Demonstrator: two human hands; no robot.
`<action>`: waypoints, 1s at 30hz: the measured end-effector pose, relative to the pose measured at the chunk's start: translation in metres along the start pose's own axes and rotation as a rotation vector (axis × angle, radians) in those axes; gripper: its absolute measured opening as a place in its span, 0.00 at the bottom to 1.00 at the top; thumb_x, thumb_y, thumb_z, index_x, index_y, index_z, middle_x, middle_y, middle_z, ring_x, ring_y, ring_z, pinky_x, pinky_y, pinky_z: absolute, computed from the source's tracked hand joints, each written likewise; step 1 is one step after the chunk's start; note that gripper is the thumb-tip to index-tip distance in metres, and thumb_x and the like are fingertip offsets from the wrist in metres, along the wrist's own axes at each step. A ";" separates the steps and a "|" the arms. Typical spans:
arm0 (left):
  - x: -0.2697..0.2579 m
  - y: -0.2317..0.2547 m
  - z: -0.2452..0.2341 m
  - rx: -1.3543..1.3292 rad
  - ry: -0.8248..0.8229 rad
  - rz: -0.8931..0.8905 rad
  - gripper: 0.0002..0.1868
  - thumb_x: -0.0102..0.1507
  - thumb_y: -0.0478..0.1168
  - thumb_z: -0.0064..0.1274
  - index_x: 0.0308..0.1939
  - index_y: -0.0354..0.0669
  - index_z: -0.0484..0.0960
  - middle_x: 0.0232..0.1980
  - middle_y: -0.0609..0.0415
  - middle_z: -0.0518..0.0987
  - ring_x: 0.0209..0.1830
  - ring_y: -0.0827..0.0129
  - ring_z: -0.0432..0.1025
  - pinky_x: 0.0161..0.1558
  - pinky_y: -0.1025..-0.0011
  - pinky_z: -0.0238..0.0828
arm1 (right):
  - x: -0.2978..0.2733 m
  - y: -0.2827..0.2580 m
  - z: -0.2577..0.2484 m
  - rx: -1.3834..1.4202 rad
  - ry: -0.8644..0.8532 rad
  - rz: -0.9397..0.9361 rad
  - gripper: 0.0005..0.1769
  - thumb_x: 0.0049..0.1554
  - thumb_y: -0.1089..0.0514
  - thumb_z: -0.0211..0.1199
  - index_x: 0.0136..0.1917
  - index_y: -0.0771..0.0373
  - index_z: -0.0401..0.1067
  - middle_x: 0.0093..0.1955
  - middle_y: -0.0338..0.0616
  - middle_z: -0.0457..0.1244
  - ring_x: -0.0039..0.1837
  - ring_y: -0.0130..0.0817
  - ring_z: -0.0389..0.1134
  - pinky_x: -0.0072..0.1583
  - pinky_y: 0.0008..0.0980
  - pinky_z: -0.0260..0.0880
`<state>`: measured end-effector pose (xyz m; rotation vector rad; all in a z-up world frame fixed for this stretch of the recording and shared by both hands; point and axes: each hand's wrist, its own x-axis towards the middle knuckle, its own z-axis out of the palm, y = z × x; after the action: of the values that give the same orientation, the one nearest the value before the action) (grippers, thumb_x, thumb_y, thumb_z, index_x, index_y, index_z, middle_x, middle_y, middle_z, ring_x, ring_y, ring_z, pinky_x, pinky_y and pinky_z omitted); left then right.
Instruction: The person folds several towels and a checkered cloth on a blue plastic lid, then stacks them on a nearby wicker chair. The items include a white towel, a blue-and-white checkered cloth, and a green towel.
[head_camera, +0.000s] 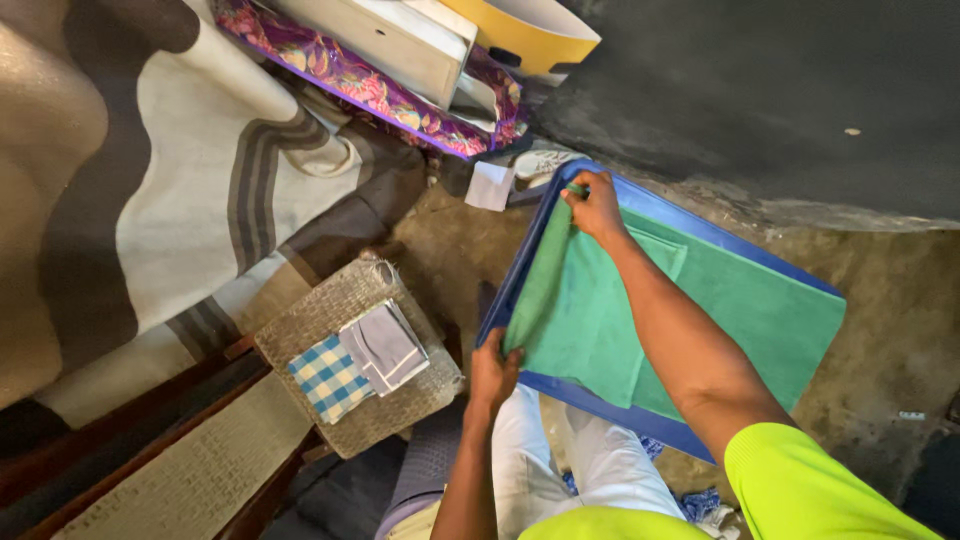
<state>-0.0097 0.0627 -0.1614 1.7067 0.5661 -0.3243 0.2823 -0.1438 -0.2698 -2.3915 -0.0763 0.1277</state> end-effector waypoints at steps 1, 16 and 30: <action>0.005 0.000 -0.007 -0.001 0.040 0.058 0.19 0.58 0.30 0.58 0.53 0.36 0.78 0.41 0.41 0.85 0.37 0.63 0.80 0.40 0.65 0.77 | 0.004 -0.013 -0.001 0.099 -0.024 0.054 0.13 0.52 0.59 0.76 0.45 0.64 0.74 0.49 0.50 0.60 0.49 0.45 0.68 0.46 0.42 0.72; -0.001 0.101 -0.149 0.174 0.386 -0.087 0.15 0.64 0.32 0.55 0.55 0.36 0.80 0.37 0.41 0.85 0.30 0.64 0.77 0.34 0.68 0.74 | 0.063 -0.191 -0.002 0.765 -0.395 -0.003 0.09 0.61 0.61 0.67 0.50 0.63 0.68 0.45 0.37 0.65 0.45 0.26 0.69 0.43 0.31 0.76; -0.103 0.163 -0.033 0.377 0.220 0.315 0.16 0.58 0.34 0.62 0.49 0.39 0.81 0.41 0.39 0.84 0.35 0.48 0.80 0.36 0.62 0.77 | 0.003 -0.123 -0.159 0.896 -0.281 0.062 0.11 0.63 0.56 0.70 0.47 0.59 0.69 0.42 0.32 0.63 0.47 0.21 0.62 0.50 0.25 0.63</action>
<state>-0.0123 0.0533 0.0342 2.1797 0.3995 -0.0143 0.3010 -0.1607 -0.0702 -1.4711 -0.0585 0.4288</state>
